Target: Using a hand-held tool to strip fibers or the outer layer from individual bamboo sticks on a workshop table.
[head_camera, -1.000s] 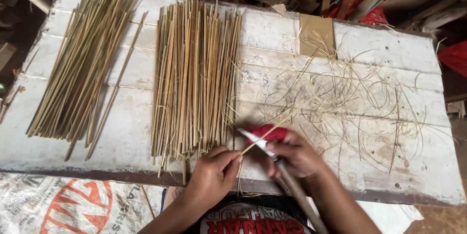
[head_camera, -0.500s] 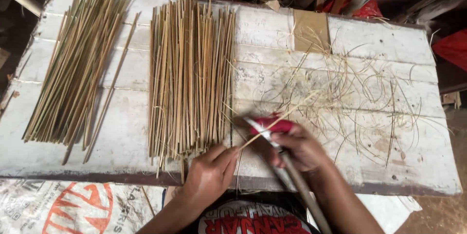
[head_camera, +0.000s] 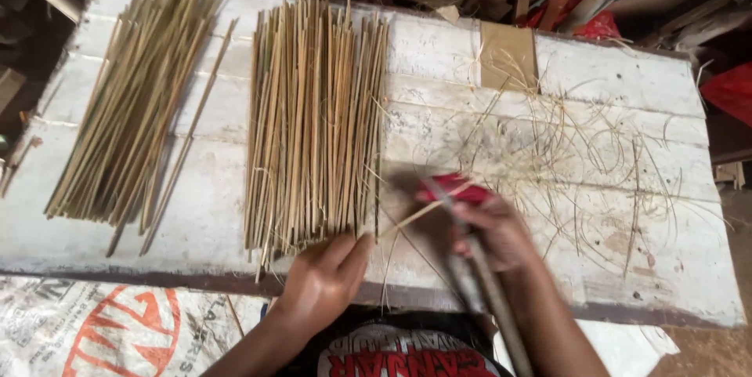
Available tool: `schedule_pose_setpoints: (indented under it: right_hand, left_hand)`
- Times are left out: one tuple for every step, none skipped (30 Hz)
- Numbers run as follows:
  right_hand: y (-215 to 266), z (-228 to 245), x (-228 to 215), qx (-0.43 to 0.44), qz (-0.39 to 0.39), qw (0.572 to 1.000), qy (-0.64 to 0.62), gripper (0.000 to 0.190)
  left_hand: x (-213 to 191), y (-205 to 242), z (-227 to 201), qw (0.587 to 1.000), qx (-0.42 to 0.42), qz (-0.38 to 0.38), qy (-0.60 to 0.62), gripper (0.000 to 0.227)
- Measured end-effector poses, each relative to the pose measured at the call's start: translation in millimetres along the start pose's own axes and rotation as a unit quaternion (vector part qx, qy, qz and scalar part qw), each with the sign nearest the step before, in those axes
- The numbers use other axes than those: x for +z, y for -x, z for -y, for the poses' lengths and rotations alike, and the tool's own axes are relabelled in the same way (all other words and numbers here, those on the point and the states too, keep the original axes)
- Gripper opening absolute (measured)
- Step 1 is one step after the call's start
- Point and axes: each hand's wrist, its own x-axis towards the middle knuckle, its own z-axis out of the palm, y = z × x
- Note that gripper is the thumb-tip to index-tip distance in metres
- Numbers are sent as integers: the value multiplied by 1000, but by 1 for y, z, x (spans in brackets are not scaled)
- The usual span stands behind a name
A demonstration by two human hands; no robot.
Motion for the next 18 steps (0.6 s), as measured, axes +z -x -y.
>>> schedule_pose_setpoints:
  right_hand:
    - [8,18,-1,-29,-58,998,11,44]
    - [20,34,-4,-54,-119,991,21,47]
    - [16,34,-11,-54,-119,991,22,47]
    - [14,31,-19,-97,-89,989,65,42]
    - [13,29,-26,-139,-57,983,106,40]
    - [9,14,-9,-142,-54,982,110,40]
    - [7,0,7,-112,-59,989,75,48]
    - [5,-15,24,-79,-63,994,38,58]
    - [4,-14,26,-79,-60,994,41,58]
    - [8,-18,30,-19,-35,991,125,21]
    - [11,-21,33,40,-7,977,207,34]
    - [8,-13,21,41,-8,978,205,34]
    - [4,-5,10,-26,6,993,118,16]
    - [0,5,-2,-90,24,995,33,39]
    - [3,-2,14,-87,27,995,35,39]
    - [8,-10,29,-77,28,996,31,51]
    - [13,-17,44,-67,28,997,28,65]
    - [11,-20,38,-73,27,997,28,65]
  left_hand:
    - [-14,3,3,999,11,40,11,7]
    - [-29,7,2,996,20,81,26,15]
    - [-22,6,6,996,20,80,26,15]
    - [-17,10,4,994,-13,110,-14,11]
    - [-12,14,2,988,-46,139,-53,9]
    - [-10,5,-5,988,-46,135,-54,9]
    - [-9,-5,-13,982,-101,159,29,25]
    - [-8,-13,-22,964,-155,183,112,43]
    - [-5,-19,-23,965,-158,179,110,43]
    - [-4,-20,-26,973,-142,135,121,27]
    - [-3,-21,-29,979,-125,90,132,16]
    - [-2,-16,-28,979,-125,92,131,16]
    - [-2,-11,-28,978,-127,91,138,8]
    - [-1,-6,-30,977,-133,87,143,13]
    - [0,-6,-29,977,-137,85,141,13]
    - [1,-7,-28,974,-142,89,155,12]
    - [2,-9,-28,970,-147,93,169,14]
    - [4,-9,-28,971,-141,93,168,14]
